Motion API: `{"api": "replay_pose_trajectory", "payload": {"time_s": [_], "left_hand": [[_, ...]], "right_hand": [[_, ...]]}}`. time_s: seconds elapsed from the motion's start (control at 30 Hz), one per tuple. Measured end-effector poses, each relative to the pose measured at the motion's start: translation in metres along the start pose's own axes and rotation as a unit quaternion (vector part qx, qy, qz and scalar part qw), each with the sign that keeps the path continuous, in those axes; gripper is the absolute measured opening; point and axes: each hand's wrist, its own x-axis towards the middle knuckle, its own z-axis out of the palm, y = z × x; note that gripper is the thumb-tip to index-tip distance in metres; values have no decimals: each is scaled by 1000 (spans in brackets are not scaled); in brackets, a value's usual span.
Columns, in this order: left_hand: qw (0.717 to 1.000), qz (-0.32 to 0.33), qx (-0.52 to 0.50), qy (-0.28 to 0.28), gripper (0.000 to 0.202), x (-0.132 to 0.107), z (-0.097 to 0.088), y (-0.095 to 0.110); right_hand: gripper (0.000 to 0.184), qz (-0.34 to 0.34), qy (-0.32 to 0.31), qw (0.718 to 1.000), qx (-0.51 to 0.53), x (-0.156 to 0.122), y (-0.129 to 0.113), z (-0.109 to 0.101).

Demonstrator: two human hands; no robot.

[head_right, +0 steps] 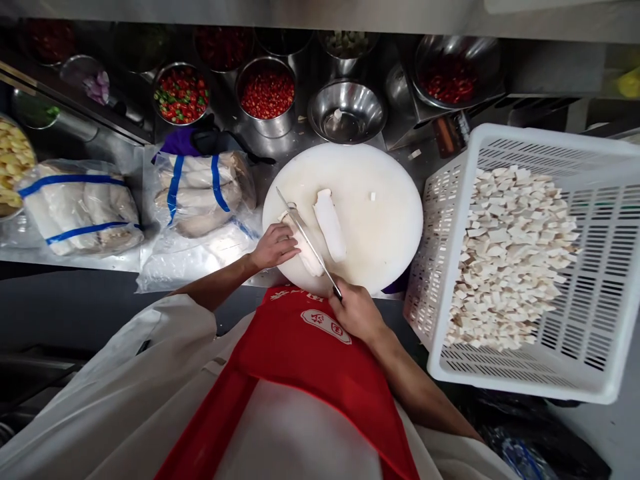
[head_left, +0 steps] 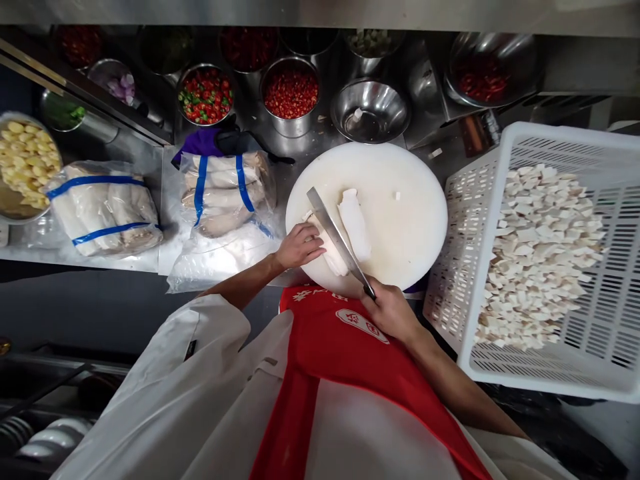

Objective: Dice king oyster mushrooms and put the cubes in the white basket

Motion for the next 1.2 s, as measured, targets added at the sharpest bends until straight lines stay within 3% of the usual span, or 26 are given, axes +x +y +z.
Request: {"api": "replay_pose_trajectory", "payload": {"time_s": [0.3, 0.47, 0.6, 0.7, 0.8, 0.97, 1.1, 1.2], "left_hand": [[999, -23, -9, -43, 20, 2, 1, 0], [999, -15, -14, -33, 20, 1, 1, 0], [997, -35, -32, -57, 20, 2, 1, 0], [997, -38, -34, -60, 21, 2, 2, -1], [999, -17, -28, -40, 21, 3, 3, -2], [999, -12, -22, -42, 22, 2, 2, -3], [999, -3, -19, -29, 20, 0, 1, -2], [1000, 2, -8, -18, 18, -3, 2, -3]], "right_hand": [[30, 11, -79, 997, 0, -23, -13, -25], [24, 29, -86, 996, 11, -28, -22, -37], [26, 45, -103, 994, -10, -27, -28, -43], [32, 72, -127, 988, -43, -15, -28, -34], [38, 95, -134, 984, -69, 2, -20, -11], [38, 60, -71, 995, -40, 15, 3, 23], [40, 37, -13, 999, -7, 6, 0, 17], [35, 31, -12, 999, -3, -4, -10, 3]]}}
